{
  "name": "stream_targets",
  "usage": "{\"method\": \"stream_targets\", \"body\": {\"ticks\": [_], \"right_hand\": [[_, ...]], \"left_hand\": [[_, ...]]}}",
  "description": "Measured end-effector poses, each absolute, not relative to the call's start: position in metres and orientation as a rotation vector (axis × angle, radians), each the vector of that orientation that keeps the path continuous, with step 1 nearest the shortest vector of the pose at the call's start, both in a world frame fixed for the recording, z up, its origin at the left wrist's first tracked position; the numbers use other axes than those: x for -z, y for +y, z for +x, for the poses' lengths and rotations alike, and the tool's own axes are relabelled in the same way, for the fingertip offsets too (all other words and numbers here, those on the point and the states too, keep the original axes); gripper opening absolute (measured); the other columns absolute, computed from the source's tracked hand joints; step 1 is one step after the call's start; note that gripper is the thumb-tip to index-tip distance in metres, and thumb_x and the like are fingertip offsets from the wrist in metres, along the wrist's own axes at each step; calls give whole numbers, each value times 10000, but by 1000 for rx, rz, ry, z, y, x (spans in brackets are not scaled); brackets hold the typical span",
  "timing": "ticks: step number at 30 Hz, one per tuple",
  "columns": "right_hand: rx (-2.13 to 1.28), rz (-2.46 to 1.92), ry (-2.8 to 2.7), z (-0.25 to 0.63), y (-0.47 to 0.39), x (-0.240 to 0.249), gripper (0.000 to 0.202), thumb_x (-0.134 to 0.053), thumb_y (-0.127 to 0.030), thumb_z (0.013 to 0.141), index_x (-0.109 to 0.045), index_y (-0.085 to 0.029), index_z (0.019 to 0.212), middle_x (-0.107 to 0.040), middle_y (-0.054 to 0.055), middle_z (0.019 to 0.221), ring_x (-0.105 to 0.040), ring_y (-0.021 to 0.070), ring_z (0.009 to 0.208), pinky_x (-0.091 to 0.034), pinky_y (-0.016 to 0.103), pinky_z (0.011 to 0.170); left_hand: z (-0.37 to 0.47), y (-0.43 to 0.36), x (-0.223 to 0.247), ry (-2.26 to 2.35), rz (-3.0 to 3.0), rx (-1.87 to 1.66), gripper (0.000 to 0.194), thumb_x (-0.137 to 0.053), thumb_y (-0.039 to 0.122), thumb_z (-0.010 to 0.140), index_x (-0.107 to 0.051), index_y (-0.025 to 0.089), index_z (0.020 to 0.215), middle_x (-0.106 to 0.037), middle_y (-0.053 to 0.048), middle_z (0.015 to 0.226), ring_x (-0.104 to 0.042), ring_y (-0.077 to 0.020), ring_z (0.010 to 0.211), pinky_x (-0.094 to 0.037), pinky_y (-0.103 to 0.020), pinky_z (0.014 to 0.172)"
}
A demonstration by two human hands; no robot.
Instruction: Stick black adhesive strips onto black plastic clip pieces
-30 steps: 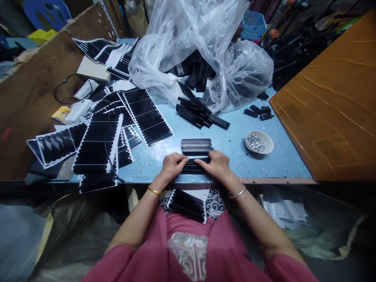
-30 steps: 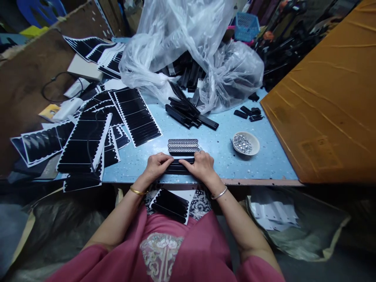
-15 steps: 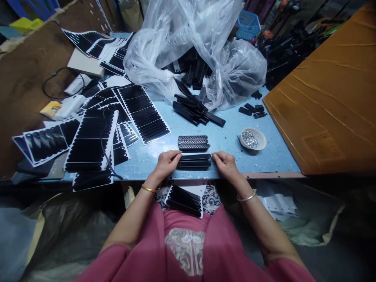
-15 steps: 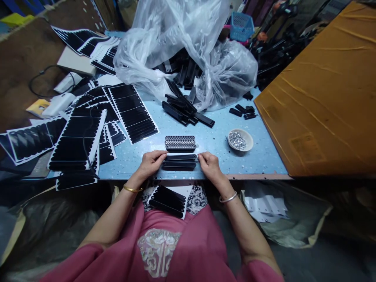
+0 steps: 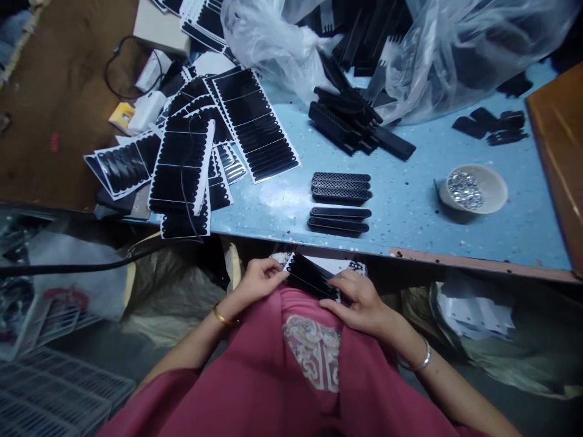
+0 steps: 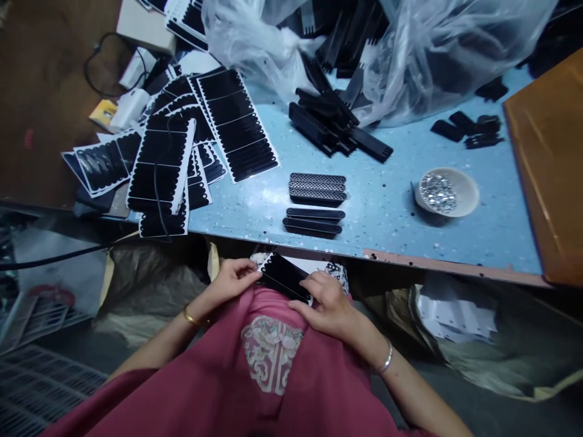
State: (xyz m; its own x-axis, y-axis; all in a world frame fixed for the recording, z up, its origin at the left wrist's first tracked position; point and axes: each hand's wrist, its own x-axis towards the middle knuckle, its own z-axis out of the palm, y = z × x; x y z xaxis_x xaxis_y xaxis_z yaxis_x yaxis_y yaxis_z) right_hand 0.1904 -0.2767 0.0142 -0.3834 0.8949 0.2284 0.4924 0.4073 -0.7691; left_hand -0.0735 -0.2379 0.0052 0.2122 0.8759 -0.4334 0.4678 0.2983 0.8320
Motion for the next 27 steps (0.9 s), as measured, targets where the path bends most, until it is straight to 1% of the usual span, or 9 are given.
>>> {"method": "stream_targets", "body": {"ticks": [2,4,8,10,13,19,24,27], "right_hand": [[-821,-1182,-2039,183,-278,-7,303,-697,-435,840,-671,-159,961,-645,72,759,-598,192,695,-494,330,631],[-822,-1189,-2047,176,-278,-1,298,-690,-427,845,-678,-156,970,-651,80,774,-603,201,710,-496,340,644],[-818,-1264,-2000,162,-276,9,228,-646,-367,878,-704,-164,965,-658,92,780,-609,215,730,-498,352,665],[-871,-1309,-1962,156,-274,13,221,-631,-359,883,-718,-175,970,-657,90,777,-609,217,738,-503,359,675],[-1042,-1310,-1892,152,-273,18,217,-612,-350,888,-736,-191,968,-656,78,764,-616,206,730,-517,348,669],[-1217,-1288,-1743,152,-274,21,216,-630,-353,877,-757,-200,961,-674,71,757,-637,188,701,-525,327,649],[-1416,-1219,-1626,153,-272,17,282,-599,-416,892,-754,-181,884,-696,74,780,-635,176,701,-502,312,660],[-1570,-1242,-1555,152,-269,14,349,-574,-467,894,-755,-170,865,-677,55,748,-605,167,692,-471,295,658]], "left_hand": [[-70,-246,0,1322,1069,-463,254,-751,339,695,-667,101,719,-587,-1,590,-490,-85,516,-360,-201,497],[-64,-251,1,1246,837,-516,278,-792,339,655,-666,101,725,-583,8,581,-478,-72,492,-356,-196,485],[-54,-251,0,1164,572,-604,268,-809,311,638,-643,100,648,-530,23,494,-410,-43,395,-276,-186,413],[-51,-250,-2,1129,536,-621,257,-796,305,661,-644,98,643,-525,19,483,-404,-40,379,-247,-185,396],[-49,-248,-5,1098,506,-653,242,-801,292,660,-661,97,698,-525,23,475,-403,-36,373,-241,-175,392],[-46,-243,-8,992,441,-638,315,-766,342,717,-548,133,630,-570,-9,460,-439,-62,346,-301,-186,386],[-36,-240,-2,966,410,-623,309,-791,356,679,-591,121,701,-563,-6,447,-464,-83,353,-281,-183,361],[-32,-238,0,960,391,-610,314,-797,354,670,-583,125,692,-546,6,427,-428,-66,335,-256,-175,358]]}}
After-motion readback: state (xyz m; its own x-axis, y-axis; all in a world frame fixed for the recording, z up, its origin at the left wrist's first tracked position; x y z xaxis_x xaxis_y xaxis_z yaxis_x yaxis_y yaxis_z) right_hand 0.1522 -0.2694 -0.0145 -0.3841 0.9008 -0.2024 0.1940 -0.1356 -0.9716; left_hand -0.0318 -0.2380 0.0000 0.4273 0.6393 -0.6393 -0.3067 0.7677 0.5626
